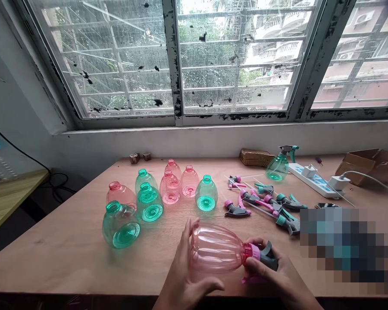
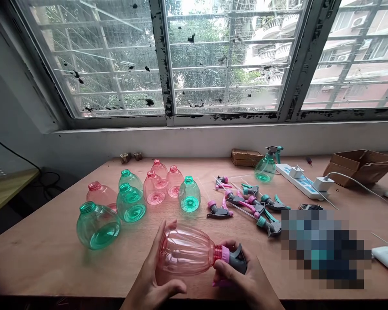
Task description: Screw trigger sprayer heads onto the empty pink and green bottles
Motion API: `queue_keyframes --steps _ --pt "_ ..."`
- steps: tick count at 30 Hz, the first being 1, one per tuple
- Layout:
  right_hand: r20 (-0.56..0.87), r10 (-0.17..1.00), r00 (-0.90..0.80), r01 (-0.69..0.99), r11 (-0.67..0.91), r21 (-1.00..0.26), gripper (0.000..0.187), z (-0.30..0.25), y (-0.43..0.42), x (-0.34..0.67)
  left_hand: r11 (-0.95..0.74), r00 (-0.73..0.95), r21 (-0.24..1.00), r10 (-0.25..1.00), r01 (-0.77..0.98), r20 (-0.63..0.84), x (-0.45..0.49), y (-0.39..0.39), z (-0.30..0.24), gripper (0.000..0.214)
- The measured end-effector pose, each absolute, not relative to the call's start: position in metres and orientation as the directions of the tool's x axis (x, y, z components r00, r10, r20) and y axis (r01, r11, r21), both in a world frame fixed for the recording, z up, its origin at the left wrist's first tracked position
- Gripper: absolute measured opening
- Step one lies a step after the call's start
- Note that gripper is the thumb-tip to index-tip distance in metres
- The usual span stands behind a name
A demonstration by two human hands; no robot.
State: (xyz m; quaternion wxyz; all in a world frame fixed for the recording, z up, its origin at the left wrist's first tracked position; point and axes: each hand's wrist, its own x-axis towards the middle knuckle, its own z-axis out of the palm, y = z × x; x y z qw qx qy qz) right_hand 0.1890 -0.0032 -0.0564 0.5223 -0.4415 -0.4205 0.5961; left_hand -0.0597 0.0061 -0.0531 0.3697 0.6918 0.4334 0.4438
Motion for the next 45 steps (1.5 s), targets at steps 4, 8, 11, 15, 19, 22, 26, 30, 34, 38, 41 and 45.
queue_keyframes --steps 4,8,11,15,19,22,26,30,34,38,41,45 --pt "-0.101 0.994 -0.046 -0.250 -0.109 -0.962 0.054 -0.054 -0.003 0.189 -0.352 0.250 0.886 0.926 0.303 0.282 -0.061 0.011 -0.054 0.095" --pt "-0.088 0.995 -0.036 -0.273 -0.094 -0.957 0.053 -0.055 -0.002 0.189 -0.376 0.267 0.884 0.914 0.278 0.305 -0.061 0.011 -0.059 0.098" --pt "-0.089 0.995 -0.050 -0.278 -0.100 -0.955 0.051 -0.056 -0.003 0.189 -0.363 0.262 0.898 0.918 0.249 0.298 -0.061 0.009 -0.057 0.099" --pt "-0.096 0.994 -0.054 -0.253 -0.107 -0.962 0.053 -0.056 -0.003 0.189 -0.300 0.242 0.933 0.938 0.198 0.250 -0.061 0.008 -0.051 0.104" --pt "-0.090 0.994 -0.054 -0.235 -0.100 -0.967 0.054 -0.056 -0.002 0.189 -0.258 0.227 0.951 0.949 0.168 0.217 -0.062 0.011 -0.051 0.114" --pt "-0.079 0.996 -0.053 -0.248 -0.089 -0.965 0.054 -0.058 -0.001 0.190 -0.316 0.261 0.925 0.930 0.212 0.258 -0.062 0.013 -0.057 0.108" --pt "-0.103 0.994 -0.036 -0.266 -0.109 -0.958 0.055 -0.061 -0.002 0.189 -0.357 0.267 0.901 0.919 0.247 0.291 -0.062 0.012 -0.064 0.105" --pt "-0.124 0.992 -0.032 -0.257 -0.128 -0.958 0.057 -0.061 -0.002 0.187 -0.285 0.240 0.939 0.942 0.194 0.237 -0.061 0.011 -0.061 0.113" --pt "-0.118 0.993 -0.012 -0.276 -0.117 -0.954 0.058 -0.061 -0.001 0.187 -0.240 0.244 0.943 0.953 0.232 0.182 -0.061 0.013 -0.058 0.103" --pt "-0.101 0.993 -0.054 -0.303 -0.112 -0.946 0.055 -0.061 0.000 0.188 -0.316 0.251 0.926 0.932 0.206 0.262 -0.062 0.014 -0.065 0.096" --pt "-0.104 0.991 -0.081 -0.301 -0.123 -0.945 0.053 -0.060 -0.001 0.189 -0.335 0.259 0.933 0.920 0.133 0.293 -0.062 0.013 -0.066 0.106" --pt "-0.109 0.992 -0.067 -0.286 -0.124 -0.950 0.053 -0.060 -0.001 0.190 -0.284 0.261 0.945 0.936 0.163 0.236 -0.062 0.010 -0.057 0.098"
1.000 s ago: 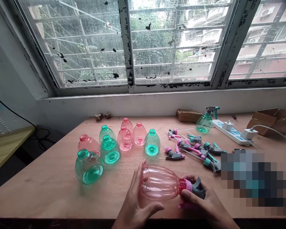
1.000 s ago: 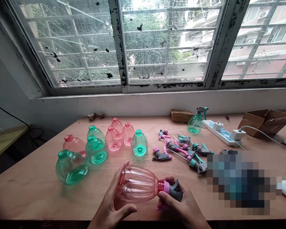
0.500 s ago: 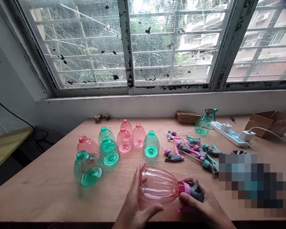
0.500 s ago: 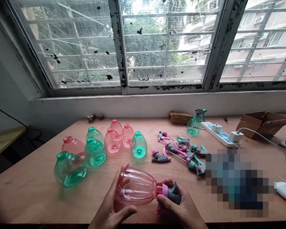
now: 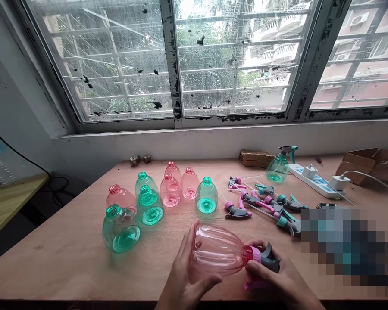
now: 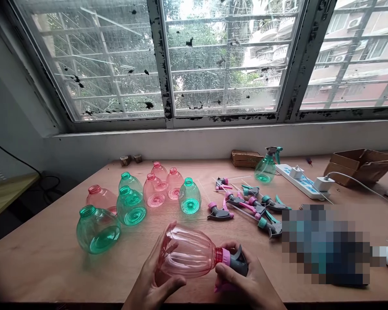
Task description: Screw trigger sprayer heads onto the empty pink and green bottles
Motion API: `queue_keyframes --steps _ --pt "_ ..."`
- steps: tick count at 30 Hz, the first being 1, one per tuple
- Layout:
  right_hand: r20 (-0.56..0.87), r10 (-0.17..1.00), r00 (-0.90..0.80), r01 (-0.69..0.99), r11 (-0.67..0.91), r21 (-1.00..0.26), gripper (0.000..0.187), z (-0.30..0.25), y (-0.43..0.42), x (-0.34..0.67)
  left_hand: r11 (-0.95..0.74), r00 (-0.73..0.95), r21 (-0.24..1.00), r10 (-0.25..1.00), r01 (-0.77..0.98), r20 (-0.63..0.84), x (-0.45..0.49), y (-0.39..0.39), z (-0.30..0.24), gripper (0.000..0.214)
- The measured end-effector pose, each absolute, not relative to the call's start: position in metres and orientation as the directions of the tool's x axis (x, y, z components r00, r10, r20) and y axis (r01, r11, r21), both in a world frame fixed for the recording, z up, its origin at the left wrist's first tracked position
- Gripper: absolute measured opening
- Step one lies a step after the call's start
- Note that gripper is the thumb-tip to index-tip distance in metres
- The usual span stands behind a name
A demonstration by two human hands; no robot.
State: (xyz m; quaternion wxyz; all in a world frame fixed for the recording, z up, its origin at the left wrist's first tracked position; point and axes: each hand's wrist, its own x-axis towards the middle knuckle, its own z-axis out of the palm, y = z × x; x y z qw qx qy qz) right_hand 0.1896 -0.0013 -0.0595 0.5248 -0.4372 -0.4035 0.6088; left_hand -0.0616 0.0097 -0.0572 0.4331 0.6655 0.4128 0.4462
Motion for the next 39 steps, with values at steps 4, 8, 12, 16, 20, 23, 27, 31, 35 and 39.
queue_keyframes --steps 4,8,12,16,20,23,27,31,35,39 --pt "-0.102 0.993 -0.057 -0.309 -0.115 -0.944 0.055 -0.063 0.000 0.190 -0.342 0.273 0.907 0.922 0.244 0.274 -0.061 0.009 -0.057 0.090" --pt "-0.115 0.990 -0.080 -0.269 -0.133 -0.954 0.054 -0.064 -0.001 0.190 -0.317 0.277 0.930 0.925 0.185 0.261 -0.063 0.012 -0.063 0.113" --pt "-0.144 0.986 -0.081 -0.256 -0.160 -0.953 0.056 -0.063 -0.001 0.190 -0.287 0.261 0.939 0.937 0.189 0.234 -0.063 0.014 -0.061 0.106" --pt "-0.105 0.992 -0.067 -0.298 -0.121 -0.947 0.057 -0.065 0.002 0.191 -0.347 0.268 0.902 0.922 0.257 0.278 -0.062 0.014 -0.061 0.098" --pt "-0.099 0.990 -0.098 -0.272 -0.122 -0.954 0.054 -0.065 0.002 0.190 -0.380 0.296 0.905 0.901 0.191 0.316 -0.062 0.014 -0.065 0.107" --pt "-0.111 0.987 -0.113 -0.254 -0.137 -0.957 0.052 -0.065 0.002 0.190 -0.365 0.267 0.921 0.909 0.136 0.321 -0.062 0.014 -0.065 0.109" --pt "-0.097 0.990 -0.107 -0.292 -0.125 -0.948 0.055 -0.066 0.005 0.190 -0.409 0.259 0.882 0.901 0.235 0.349 -0.061 0.014 -0.062 0.098" --pt "-0.111 0.989 -0.093 -0.305 -0.134 -0.943 0.059 -0.067 0.005 0.190 -0.457 0.310 0.847 0.875 0.272 0.372 -0.063 0.013 -0.065 0.105" --pt "-0.113 0.988 -0.109 -0.285 -0.140 -0.948 0.057 -0.067 0.004 0.191 -0.436 0.299 0.868 0.883 0.237 0.361 -0.063 0.013 -0.067 0.112" --pt "-0.100 0.987 -0.127 -0.309 -0.135 -0.941 0.054 -0.068 0.005 0.193 -0.426 0.289 0.853 0.894 0.303 0.344 -0.063 0.013 -0.066 0.100"
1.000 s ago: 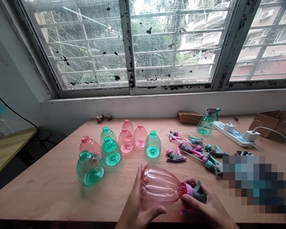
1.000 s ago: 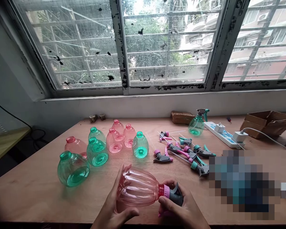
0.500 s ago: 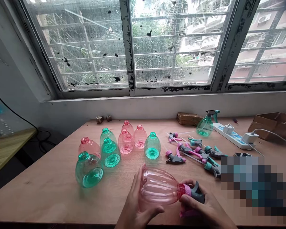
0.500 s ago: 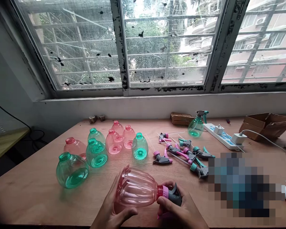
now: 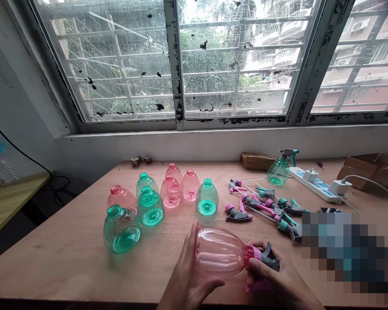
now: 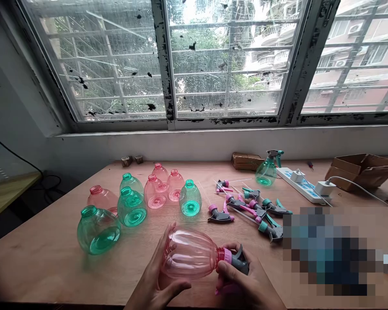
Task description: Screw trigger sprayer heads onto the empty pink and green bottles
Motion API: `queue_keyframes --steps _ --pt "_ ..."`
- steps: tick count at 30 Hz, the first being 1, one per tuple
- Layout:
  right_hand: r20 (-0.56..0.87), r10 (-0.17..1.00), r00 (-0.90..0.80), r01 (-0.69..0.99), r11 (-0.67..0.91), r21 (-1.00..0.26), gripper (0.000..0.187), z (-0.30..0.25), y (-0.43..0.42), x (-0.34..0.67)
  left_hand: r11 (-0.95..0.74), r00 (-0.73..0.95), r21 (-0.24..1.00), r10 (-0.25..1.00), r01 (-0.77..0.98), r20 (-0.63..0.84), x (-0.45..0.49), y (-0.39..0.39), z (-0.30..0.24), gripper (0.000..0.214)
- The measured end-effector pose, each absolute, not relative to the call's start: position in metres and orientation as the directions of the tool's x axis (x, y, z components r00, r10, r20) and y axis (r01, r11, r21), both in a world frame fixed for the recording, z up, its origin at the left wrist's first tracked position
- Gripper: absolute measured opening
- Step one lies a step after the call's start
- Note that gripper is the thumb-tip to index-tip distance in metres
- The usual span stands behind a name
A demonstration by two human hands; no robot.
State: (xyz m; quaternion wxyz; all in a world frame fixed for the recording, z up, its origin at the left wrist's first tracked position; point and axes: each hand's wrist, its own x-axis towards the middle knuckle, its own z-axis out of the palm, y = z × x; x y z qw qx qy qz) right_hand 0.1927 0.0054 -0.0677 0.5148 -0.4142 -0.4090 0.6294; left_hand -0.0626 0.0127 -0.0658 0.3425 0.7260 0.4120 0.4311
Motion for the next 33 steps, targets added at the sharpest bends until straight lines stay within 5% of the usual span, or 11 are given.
queue_keyframes --steps 7,15,20,27,33 --pt "-0.115 0.987 -0.113 -0.303 -0.144 -0.942 0.055 -0.0677 0.0042 0.1925 -0.412 0.309 0.871 0.893 0.268 0.328 -0.0639 0.0134 -0.0706 0.114" --pt "-0.091 0.993 -0.078 -0.305 -0.110 -0.946 0.054 -0.0653 0.0036 0.1922 -0.434 0.300 0.842 0.889 0.319 0.345 -0.0629 0.0149 -0.0716 0.095" --pt "-0.101 0.990 -0.101 -0.286 -0.126 -0.950 0.054 -0.0629 0.0019 0.1908 -0.386 0.292 0.878 0.907 0.284 0.304 -0.0619 0.0134 -0.0672 0.112" --pt "-0.087 0.993 -0.077 -0.287 -0.105 -0.952 0.055 -0.0656 0.0038 0.1906 -0.384 0.269 0.872 0.912 0.304 0.308 -0.0614 0.0126 -0.0669 0.098" --pt "-0.116 0.991 -0.070 -0.295 -0.131 -0.946 0.056 -0.0664 0.0029 0.1905 -0.366 0.285 0.893 0.913 0.262 0.291 -0.0629 0.0136 -0.0680 0.112"
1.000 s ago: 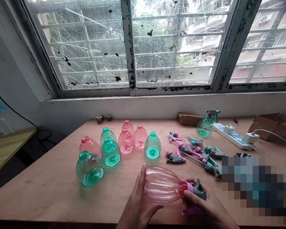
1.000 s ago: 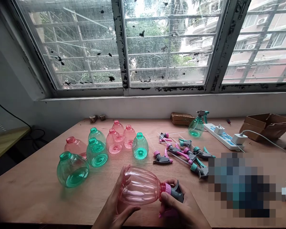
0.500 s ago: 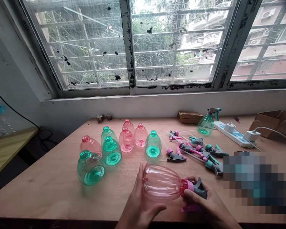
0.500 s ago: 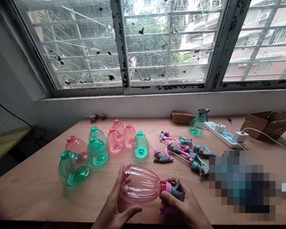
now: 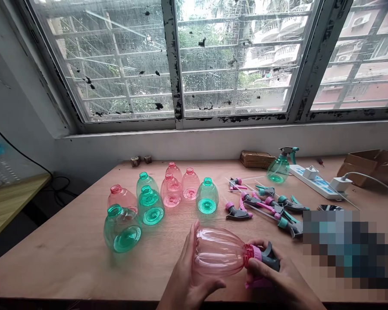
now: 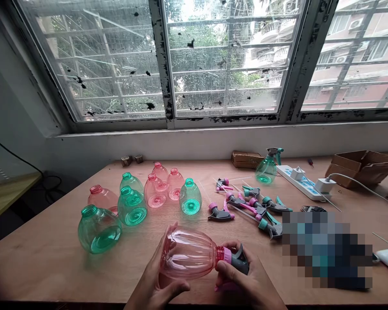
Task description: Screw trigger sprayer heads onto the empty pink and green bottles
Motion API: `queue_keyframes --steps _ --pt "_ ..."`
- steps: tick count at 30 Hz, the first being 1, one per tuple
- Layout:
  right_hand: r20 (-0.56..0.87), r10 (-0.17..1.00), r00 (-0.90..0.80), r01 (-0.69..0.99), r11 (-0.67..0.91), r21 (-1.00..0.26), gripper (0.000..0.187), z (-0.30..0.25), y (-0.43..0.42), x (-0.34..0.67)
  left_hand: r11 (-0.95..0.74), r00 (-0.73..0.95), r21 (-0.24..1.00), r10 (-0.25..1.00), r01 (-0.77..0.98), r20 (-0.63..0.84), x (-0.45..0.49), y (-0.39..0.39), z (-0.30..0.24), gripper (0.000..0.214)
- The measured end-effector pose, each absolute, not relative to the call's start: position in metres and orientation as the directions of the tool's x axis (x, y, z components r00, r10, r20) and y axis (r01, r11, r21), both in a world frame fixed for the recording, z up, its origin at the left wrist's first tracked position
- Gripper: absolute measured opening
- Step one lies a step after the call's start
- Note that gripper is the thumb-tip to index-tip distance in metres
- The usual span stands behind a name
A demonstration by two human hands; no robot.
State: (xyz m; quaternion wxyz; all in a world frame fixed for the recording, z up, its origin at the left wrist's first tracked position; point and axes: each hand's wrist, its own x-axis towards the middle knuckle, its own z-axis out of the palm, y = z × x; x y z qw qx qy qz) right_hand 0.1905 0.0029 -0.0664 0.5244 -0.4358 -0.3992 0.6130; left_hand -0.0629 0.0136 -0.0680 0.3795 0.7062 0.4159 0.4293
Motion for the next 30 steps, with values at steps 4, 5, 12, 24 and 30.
queue_keyframes --steps 4,5,12,24,30 --pt "-0.123 0.992 -0.041 -0.315 -0.130 -0.940 0.060 -0.066 0.003 0.189 -0.366 0.277 0.877 0.918 0.311 0.284 -0.061 0.013 -0.065 0.099" --pt "-0.128 0.991 -0.038 -0.314 -0.133 -0.940 0.060 -0.067 0.003 0.189 -0.379 0.280 0.871 0.913 0.313 0.297 -0.061 0.013 -0.066 0.096" --pt "-0.112 0.992 -0.060 -0.297 -0.125 -0.947 0.058 -0.069 0.003 0.190 -0.408 0.297 0.867 0.898 0.287 0.324 -0.064 0.016 -0.073 0.111" --pt "-0.100 0.994 -0.048 -0.308 -0.110 -0.945 0.058 -0.067 0.003 0.189 -0.427 0.308 0.855 0.889 0.296 0.338 -0.063 0.012 -0.067 0.118" --pt "-0.085 0.996 -0.019 -0.318 -0.087 -0.944 0.058 -0.065 0.004 0.189 -0.456 0.293 0.837 0.880 0.302 0.374 -0.061 0.017 -0.075 0.102"
